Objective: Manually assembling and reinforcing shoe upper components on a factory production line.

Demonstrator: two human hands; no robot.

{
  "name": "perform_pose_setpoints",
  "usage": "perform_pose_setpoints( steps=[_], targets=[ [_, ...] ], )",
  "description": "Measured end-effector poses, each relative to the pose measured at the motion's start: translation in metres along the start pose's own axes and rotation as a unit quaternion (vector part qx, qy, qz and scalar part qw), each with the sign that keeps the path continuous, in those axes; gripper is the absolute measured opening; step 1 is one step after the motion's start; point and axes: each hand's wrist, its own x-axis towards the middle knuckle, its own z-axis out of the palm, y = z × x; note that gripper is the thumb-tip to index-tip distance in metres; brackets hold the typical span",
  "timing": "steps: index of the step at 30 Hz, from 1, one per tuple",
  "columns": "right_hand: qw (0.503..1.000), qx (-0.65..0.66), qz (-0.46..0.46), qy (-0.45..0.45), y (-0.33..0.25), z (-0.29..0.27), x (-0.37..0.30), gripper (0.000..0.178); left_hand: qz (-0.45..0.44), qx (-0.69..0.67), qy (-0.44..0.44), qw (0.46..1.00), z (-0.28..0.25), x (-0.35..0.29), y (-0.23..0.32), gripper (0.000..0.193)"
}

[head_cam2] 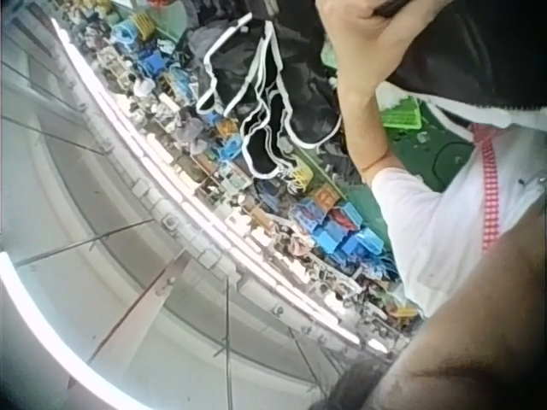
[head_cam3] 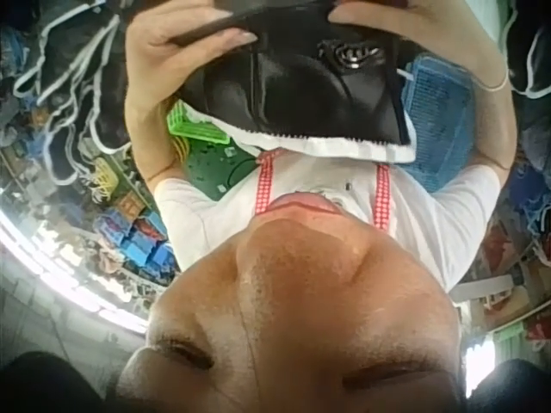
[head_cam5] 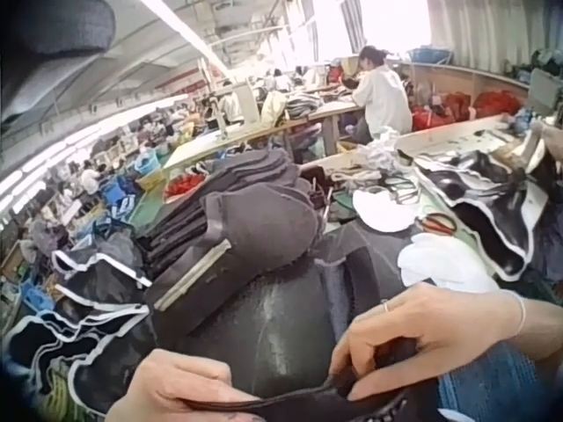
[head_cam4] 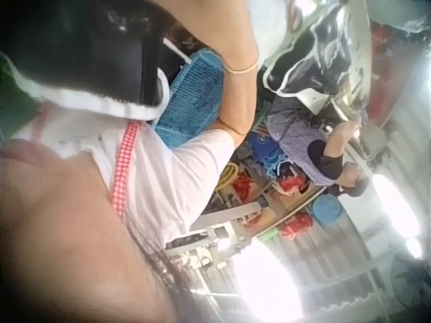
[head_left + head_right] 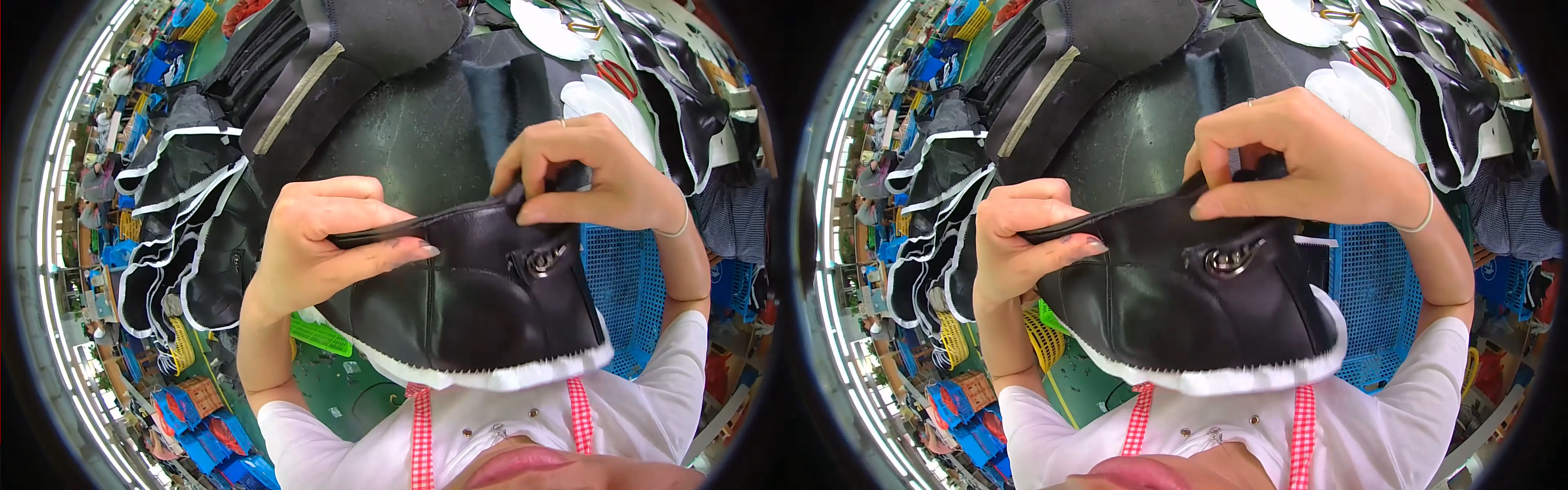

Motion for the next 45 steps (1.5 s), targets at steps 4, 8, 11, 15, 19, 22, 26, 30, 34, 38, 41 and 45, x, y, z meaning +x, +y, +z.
perform_pose_setpoints(
  steps=[4, 8, 11, 15, 19, 22, 26, 30, 34, 38, 41, 45],
  targets=[
    [0.997, 0.068, -0.022, 0.001, 0.005, 0.0, 0.0, 0.027, -0.029, -0.026, -0.009, 0.999, -0.001, 0.003, 0.004, 0.019],
    [0.999, 0.031, -0.004, 0.024, -0.004, 0.0, -0.001, 0.028, -0.037, -0.029, -0.026, 0.999, -0.007, 0.004, 0.002, 0.019],
    [0.996, -0.019, -0.051, 0.069, -0.005, 0.005, 0.0, 0.027, 0.011, 0.077, -0.027, 0.997, -0.011, 0.013, 0.007, 0.021],
    [0.988, -0.085, -0.079, 0.101, -0.011, 0.009, 0.0, 0.026, 0.077, 0.296, -0.046, 0.951, 0.009, 0.031, 0.024, 0.024],
    [0.987, -0.133, 0.054, -0.064, -0.025, -0.013, 0.005, 0.026, 0.027, 0.155, -0.098, 0.983, 0.005, 0.024, 0.012, 0.017],
    [0.984, -0.125, 0.068, -0.105, -0.02, -0.024, 0.0, 0.026, 0.012, 0.1, -0.106, 0.989, 0.005, 0.025, 0.013, 0.017],
    [0.993, -0.072, -0.043, -0.078, -0.001, -0.019, -0.001, 0.024, -0.024, 0.042, -0.114, 0.992, 0.003, 0.022, 0.009, 0.021],
    [0.992, -0.104, -0.048, -0.057, -0.002, -0.019, 0.0, 0.023, -0.049, 0.051, -0.145, 0.987, -0.008, 0.022, 0.012, 0.025],
    [0.991, -0.118, -0.064, -0.007, -0.005, -0.01, -0.002, 0.025, 0.087, 0.214, -0.091, 0.969, -0.01, 0.03, 0.014, 0.028],
    [0.985, -0.142, -0.075, 0.056, -0.017, 0.0, -0.006, 0.026, 0.106, 0.277, -0.022, 0.955, 0.024, 0.035, 0.016, 0.027],
    [0.989, -0.125, -0.061, 0.055, -0.017, -0.005, -0.004, 0.028, 0.104, 0.182, -0.015, 0.978, 0.019, 0.032, 0.011, 0.022],
    [0.993, -0.06, -0.057, 0.09, -0.011, -0.007, -0.011, 0.028, 0.114, 0.179, -0.014, 0.977, 0.018, 0.028, 0.009, 0.024]
  ],
)
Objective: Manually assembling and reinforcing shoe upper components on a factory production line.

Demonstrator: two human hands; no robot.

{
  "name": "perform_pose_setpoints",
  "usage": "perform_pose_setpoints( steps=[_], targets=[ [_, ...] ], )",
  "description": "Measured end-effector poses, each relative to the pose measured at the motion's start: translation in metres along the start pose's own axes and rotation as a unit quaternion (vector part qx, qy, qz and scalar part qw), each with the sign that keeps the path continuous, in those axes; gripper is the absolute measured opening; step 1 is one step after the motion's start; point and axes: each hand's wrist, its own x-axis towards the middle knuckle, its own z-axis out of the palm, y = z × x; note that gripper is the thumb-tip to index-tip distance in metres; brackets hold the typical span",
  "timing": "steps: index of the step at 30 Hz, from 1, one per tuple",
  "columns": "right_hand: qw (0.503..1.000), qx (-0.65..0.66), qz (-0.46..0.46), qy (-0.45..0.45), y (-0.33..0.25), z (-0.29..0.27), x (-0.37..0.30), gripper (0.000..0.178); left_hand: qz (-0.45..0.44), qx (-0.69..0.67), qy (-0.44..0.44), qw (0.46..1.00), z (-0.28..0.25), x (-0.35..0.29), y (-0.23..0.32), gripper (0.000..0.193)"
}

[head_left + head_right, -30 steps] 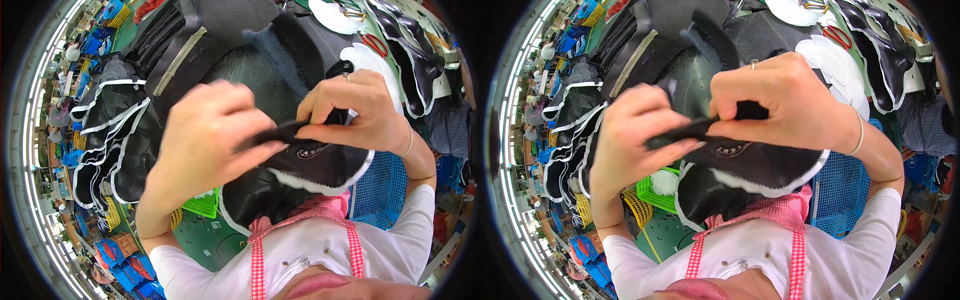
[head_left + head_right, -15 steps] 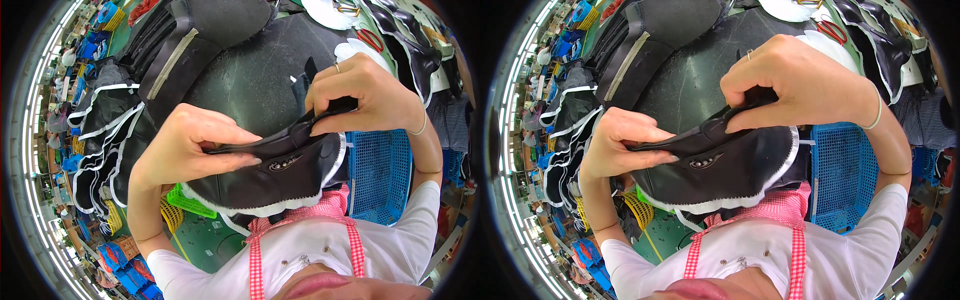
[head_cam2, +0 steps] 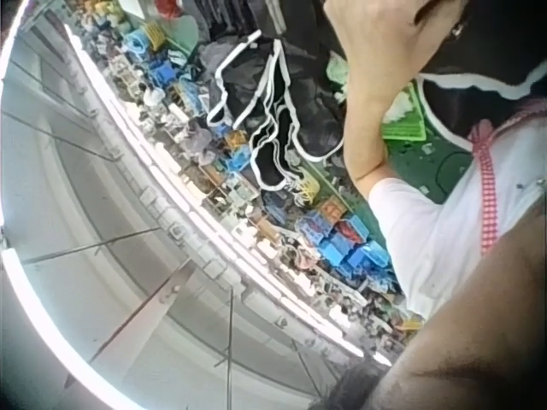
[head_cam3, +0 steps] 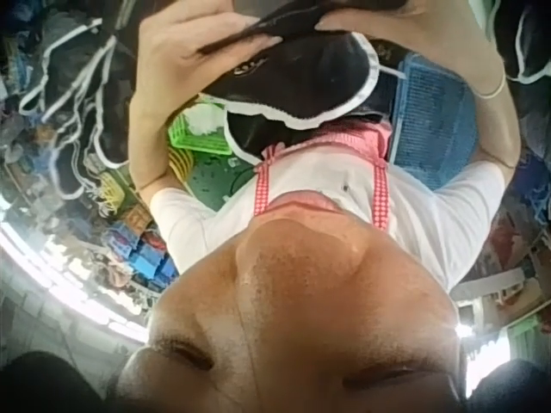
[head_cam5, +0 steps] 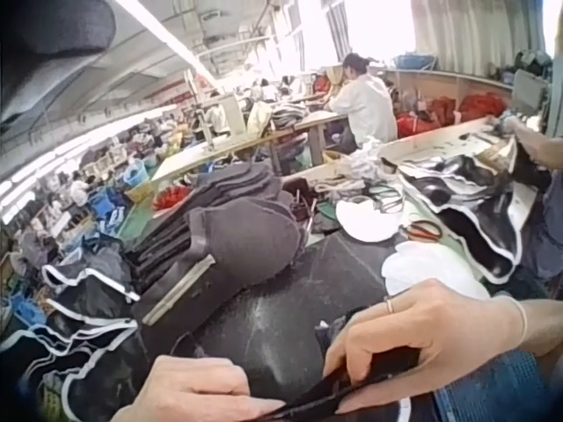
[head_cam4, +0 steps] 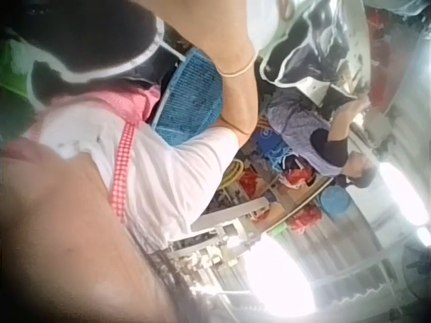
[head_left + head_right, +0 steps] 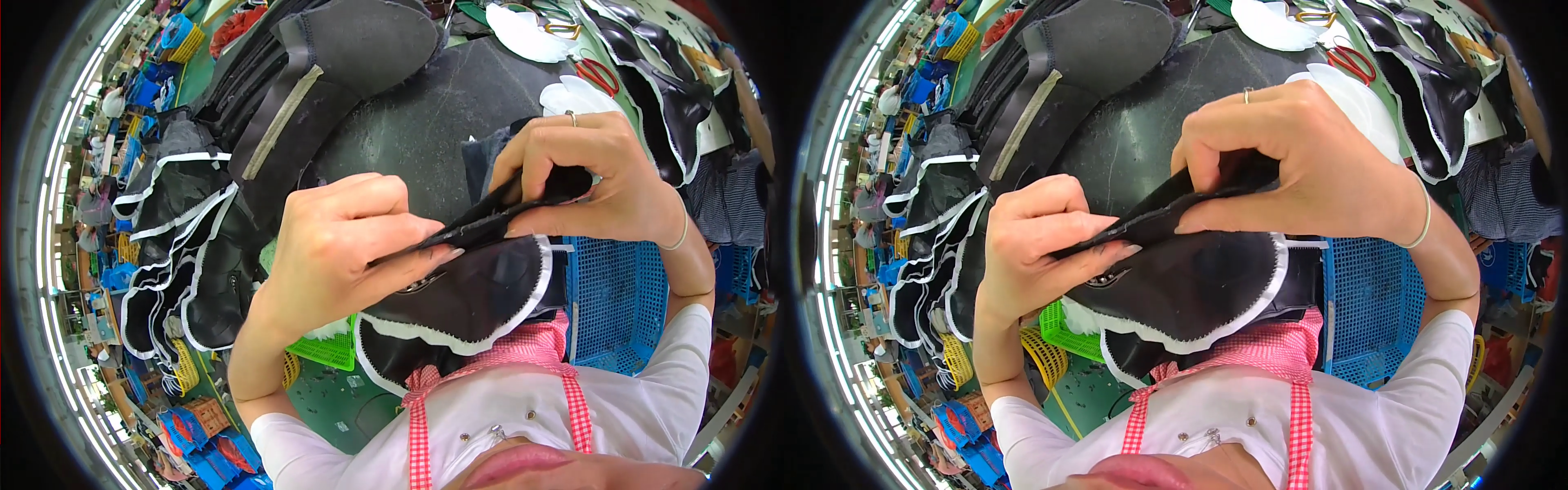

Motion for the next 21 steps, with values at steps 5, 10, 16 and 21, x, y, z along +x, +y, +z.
perform_pose_setpoints(
  steps=[5, 10, 16, 21],
  targets=[
    [0.999, -0.013, -0.015, 0.025, -0.002, 0.004, -0.001, 0.029, 0.0, 0.014, 0.005, 1.0, -0.003, 0.0, 0.002, 0.02],
    [0.996, -0.062, -0.032, 0.062, -0.004, 0.013, 0.003, 0.029, 0.052, 0.043, 0.029, 0.997, -0.004, 0.013, 0.003, 0.024],
    [0.974, 0.215, 0.069, 0.025, -0.007, 0.002, 0.007, 0.032, -0.052, -0.035, 0.006, 0.998, -0.004, 0.011, 0.01, 0.02],
    [0.972, 0.208, -0.06, 0.091, 0.024, 0.005, -0.004, 0.029, -0.102, -0.115, 0.007, 0.988, -0.008, 0.003, 0.007, 0.019]
  ],
)
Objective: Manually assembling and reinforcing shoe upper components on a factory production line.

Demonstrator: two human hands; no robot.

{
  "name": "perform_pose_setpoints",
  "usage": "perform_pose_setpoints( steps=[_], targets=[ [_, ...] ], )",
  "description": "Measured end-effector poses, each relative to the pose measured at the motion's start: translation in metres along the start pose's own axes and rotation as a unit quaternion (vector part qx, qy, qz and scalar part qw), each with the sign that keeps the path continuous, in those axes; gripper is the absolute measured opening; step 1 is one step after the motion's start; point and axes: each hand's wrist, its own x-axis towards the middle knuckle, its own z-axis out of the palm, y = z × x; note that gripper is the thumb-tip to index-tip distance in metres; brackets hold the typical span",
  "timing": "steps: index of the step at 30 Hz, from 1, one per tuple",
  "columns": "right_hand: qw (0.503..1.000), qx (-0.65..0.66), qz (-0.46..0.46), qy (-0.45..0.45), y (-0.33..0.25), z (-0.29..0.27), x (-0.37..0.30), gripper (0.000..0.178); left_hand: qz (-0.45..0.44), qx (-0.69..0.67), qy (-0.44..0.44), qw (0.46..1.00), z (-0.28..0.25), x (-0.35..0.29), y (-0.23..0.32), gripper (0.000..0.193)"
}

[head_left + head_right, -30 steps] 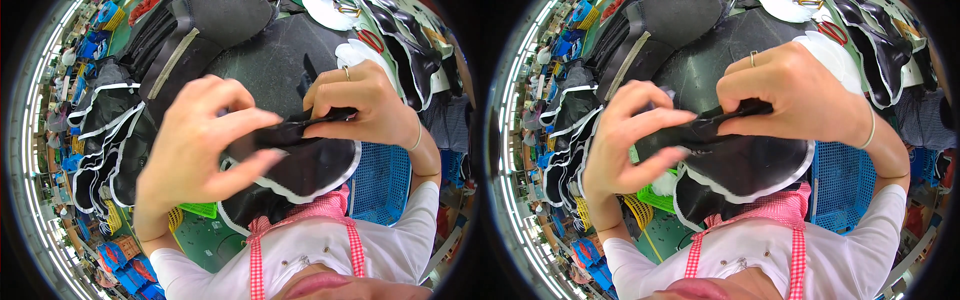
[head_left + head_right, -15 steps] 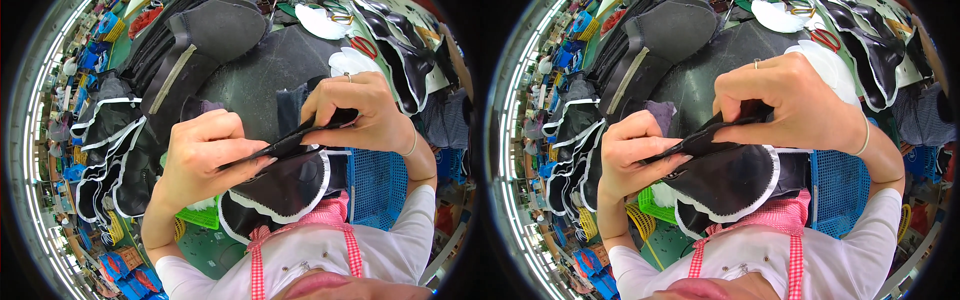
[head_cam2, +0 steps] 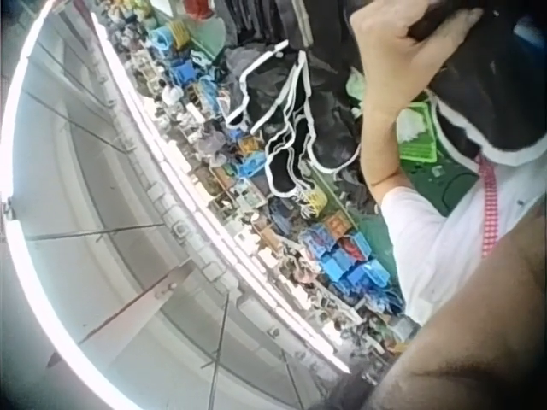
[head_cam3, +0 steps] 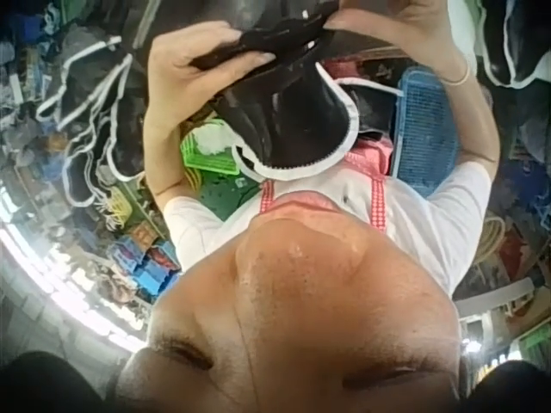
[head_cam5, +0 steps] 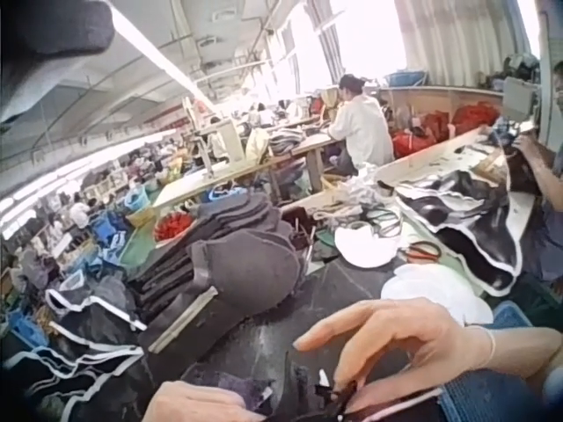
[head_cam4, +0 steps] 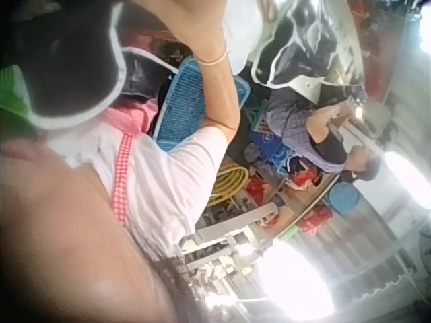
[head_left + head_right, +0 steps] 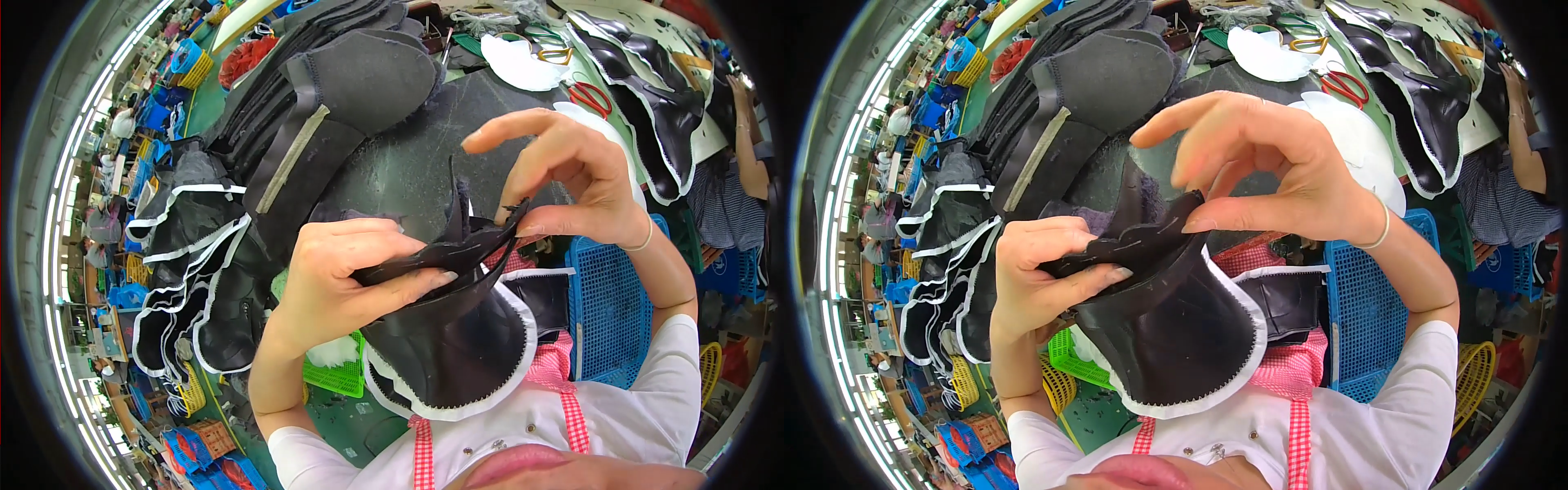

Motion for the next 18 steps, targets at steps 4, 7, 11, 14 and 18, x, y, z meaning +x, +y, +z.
perform_pose_setpoints(
  steps=[4, 7, 11, 14, 18],
  targets=[
    [0.998, -0.008, -0.024, -0.055, 0.001, -0.006, 0.007, 0.021, -0.002, -0.045, -0.002, 0.999, 0.0, -0.001, -0.004, 0.018],
    [0.998, -0.015, -0.036, -0.04, 0.01, 0.002, 0.017, 0.016, -0.007, -0.08, -0.015, 0.997, 0.0, 0.001, -0.002, 0.019],
    [0.992, 0.078, 0.064, -0.075, 0.006, 0.003, 0.017, 0.011, 0.016, -0.055, -0.029, 0.998, -0.002, 0.002, -0.007, 0.019],
    [0.987, 0.09, 0.123, -0.046, -0.003, 0.004, 0.015, 0.014, 0.017, -0.069, -0.021, 0.997, 0.0, 0.0, -0.008, 0.018],
    [0.986, 0.047, 0.163, 0.004, -0.01, 0.008, 0.01, 0.018, -0.034, -0.053, -0.007, 0.998, 0.0, 0.0, -0.003, 0.015]
  ],
)
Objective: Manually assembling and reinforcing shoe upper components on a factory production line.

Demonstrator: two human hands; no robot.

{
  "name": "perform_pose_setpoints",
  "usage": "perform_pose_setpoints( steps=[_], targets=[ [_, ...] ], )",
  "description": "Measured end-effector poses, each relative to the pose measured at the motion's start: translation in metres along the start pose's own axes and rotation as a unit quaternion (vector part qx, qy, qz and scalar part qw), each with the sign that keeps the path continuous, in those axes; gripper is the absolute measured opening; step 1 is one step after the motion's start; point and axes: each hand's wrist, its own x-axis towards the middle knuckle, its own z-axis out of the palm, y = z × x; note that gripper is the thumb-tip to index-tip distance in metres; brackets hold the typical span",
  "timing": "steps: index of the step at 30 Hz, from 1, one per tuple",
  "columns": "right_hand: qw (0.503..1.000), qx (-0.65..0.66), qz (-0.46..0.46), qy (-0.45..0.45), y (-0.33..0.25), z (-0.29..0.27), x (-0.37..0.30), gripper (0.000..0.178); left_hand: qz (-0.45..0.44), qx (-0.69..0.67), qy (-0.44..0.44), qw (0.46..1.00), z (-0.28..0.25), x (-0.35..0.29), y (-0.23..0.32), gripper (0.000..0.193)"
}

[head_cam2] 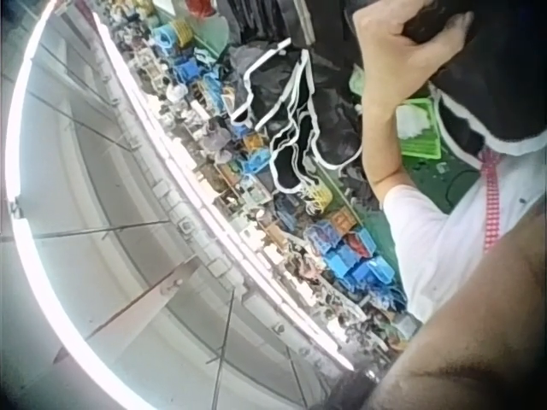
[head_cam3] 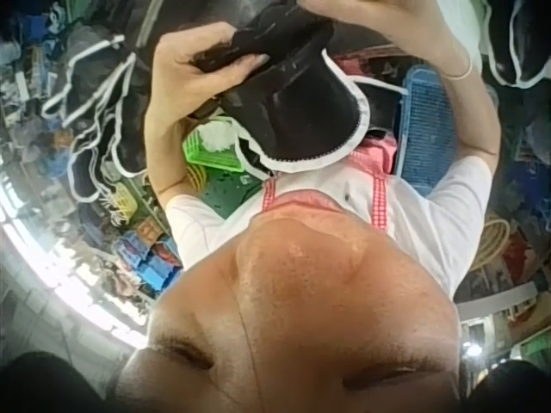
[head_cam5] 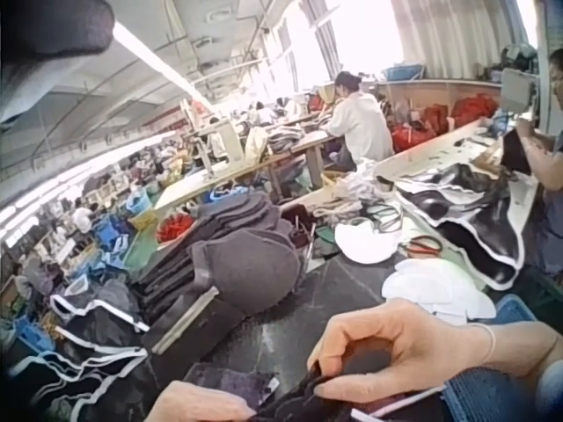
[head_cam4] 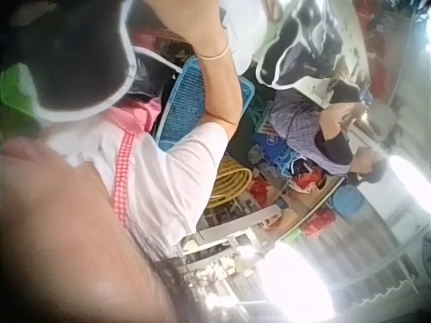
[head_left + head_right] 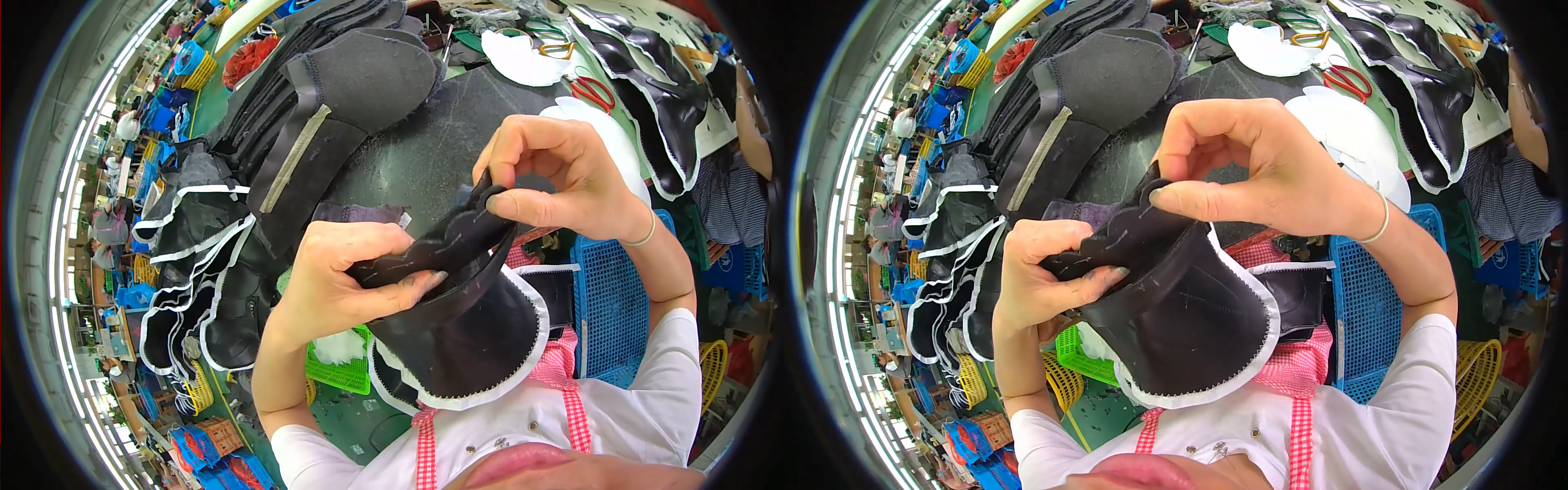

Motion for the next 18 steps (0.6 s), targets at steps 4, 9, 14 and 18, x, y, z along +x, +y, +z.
perform_pose_setpoints(
  steps=[4, 9, 14, 18],
  targets=[
    [0.999, -0.003, -0.004, 0.045, -0.001, 0.006, -0.004, 0.019, -0.014, 0.048, 0.027, 0.998, 0.005, -0.005, -0.005, 0.015],
    [0.999, -0.022, 0.002, 0.032, -0.009, 0.008, -0.001, 0.024, 0.008, 0.043, 0.033, 0.999, 0.01, 0.001, 0.0, 0.016],
    [0.966, -0.245, -0.082, -0.001, -0.012, 0.003, 0.009, 0.015, 0.015, 0.137, 0.018, 0.99, 0.001, 0.005, -0.003, 0.018],
    [0.822, -0.511, -0.222, 0.114, -0.043, -0.046, 0.005, 0.019, 0.083, 0.194, 0.09, 0.973, -0.066, -0.007, -0.027, 0.017]
  ],
)
